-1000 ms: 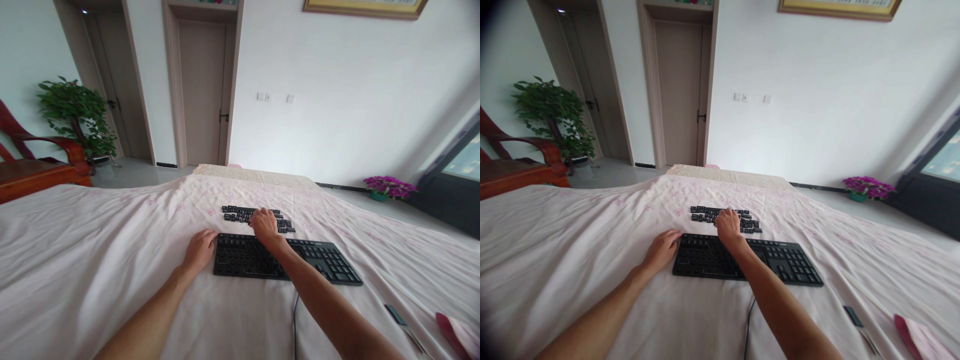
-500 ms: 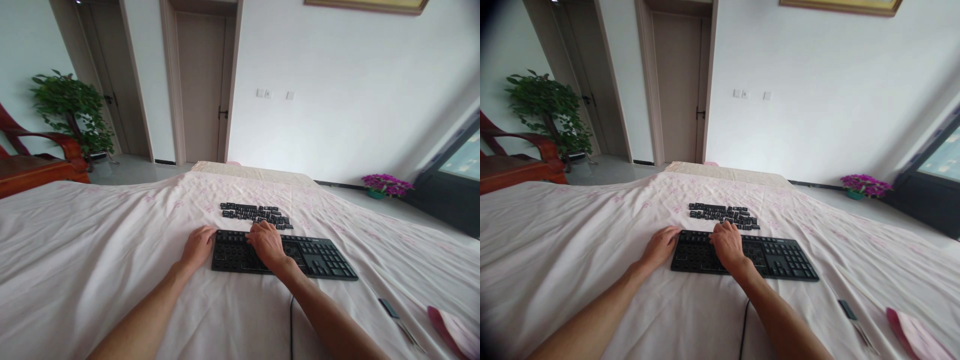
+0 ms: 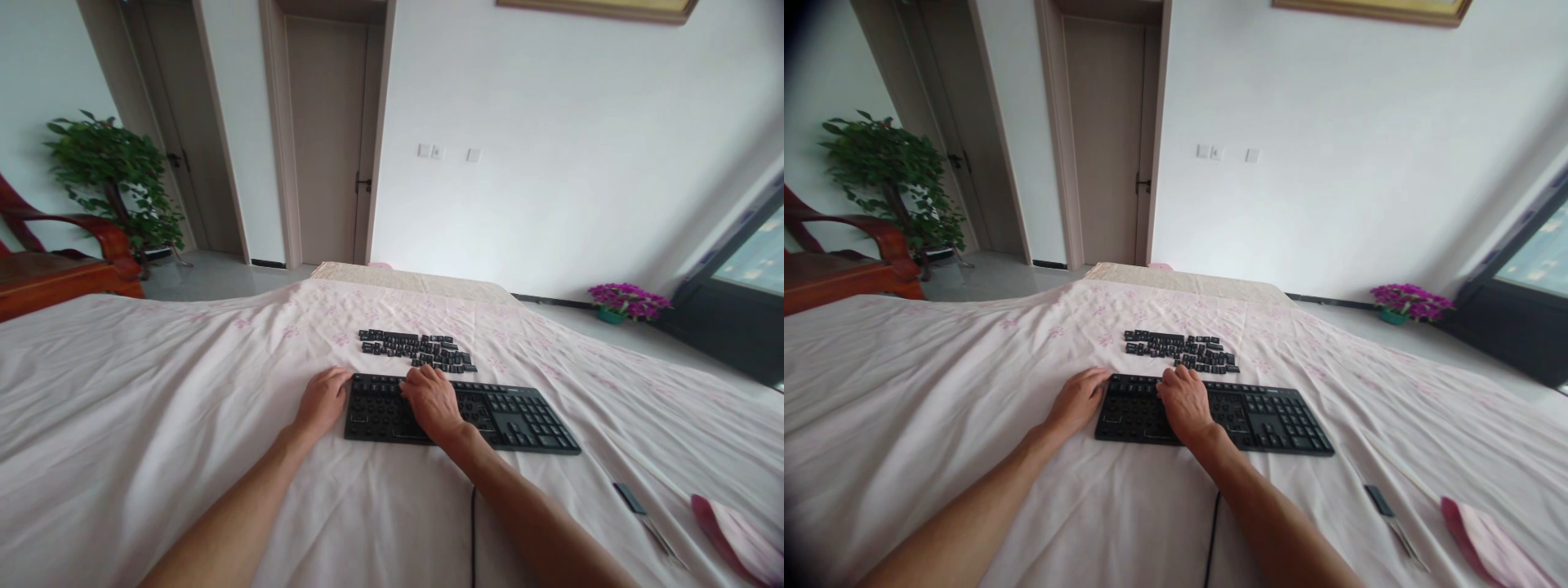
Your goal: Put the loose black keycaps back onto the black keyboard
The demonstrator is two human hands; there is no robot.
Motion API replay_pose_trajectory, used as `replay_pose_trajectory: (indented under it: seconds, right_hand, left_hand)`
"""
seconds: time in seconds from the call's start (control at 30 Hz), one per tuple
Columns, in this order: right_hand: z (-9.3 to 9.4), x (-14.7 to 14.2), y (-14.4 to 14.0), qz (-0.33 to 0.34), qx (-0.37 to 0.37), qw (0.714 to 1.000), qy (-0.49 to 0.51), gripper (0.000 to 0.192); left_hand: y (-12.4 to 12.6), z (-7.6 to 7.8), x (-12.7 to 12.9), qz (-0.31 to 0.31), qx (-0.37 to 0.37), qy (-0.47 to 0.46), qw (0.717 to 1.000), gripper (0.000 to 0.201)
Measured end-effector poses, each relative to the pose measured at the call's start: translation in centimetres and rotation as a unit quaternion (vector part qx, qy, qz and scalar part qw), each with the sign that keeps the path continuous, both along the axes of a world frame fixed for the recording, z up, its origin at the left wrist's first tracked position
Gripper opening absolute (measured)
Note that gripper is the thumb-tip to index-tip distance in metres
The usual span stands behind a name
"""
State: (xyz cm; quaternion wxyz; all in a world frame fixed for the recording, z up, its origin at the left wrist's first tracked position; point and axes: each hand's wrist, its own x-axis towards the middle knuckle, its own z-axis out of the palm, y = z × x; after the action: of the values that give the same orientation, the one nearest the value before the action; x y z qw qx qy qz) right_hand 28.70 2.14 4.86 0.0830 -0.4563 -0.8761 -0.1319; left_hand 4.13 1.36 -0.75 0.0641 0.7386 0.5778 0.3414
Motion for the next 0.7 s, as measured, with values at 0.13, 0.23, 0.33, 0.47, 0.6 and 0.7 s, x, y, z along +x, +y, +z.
replay_pose_trajectory:
  seconds: [0.13,0.23,0.33,0.47,0.6,0.7]
  right_hand:
    - [0.2,-0.4,-0.7,-0.001,-0.001,1.0,-0.027,0.02]
    - [0.5,-0.5,-1.4,-0.007,-0.007,0.999,-0.045,0.023]
    - [0.5,-0.6,-1.9,-0.008,-0.016,0.999,-0.051,0.03]
    - [0.8,-0.7,-2.1,-0.001,-0.031,0.998,-0.052,0.031]
    - [1.6,0.4,-0.9,0.008,-0.075,0.997,-0.006,0.029]
    - [1.9,1.8,0.9,-0.037,-0.079,0.994,0.063,0.031]
  left_hand:
    - [-0.1,0.1,0.0,-0.001,-0.003,0.003,1.0,0.046]
    - [-0.1,0.1,0.1,0.002,-0.006,0.004,1.0,0.046]
    - [-0.1,0.2,0.1,0.002,-0.003,0.007,1.0,0.045]
    - [-0.2,0.2,0.1,0.001,0.004,0.012,1.0,0.045]
    - [-0.2,0.1,0.0,0.0,0.003,0.02,1.0,0.045]
    - [-0.1,0.0,-0.1,0.005,0.002,0.027,1.0,0.044]
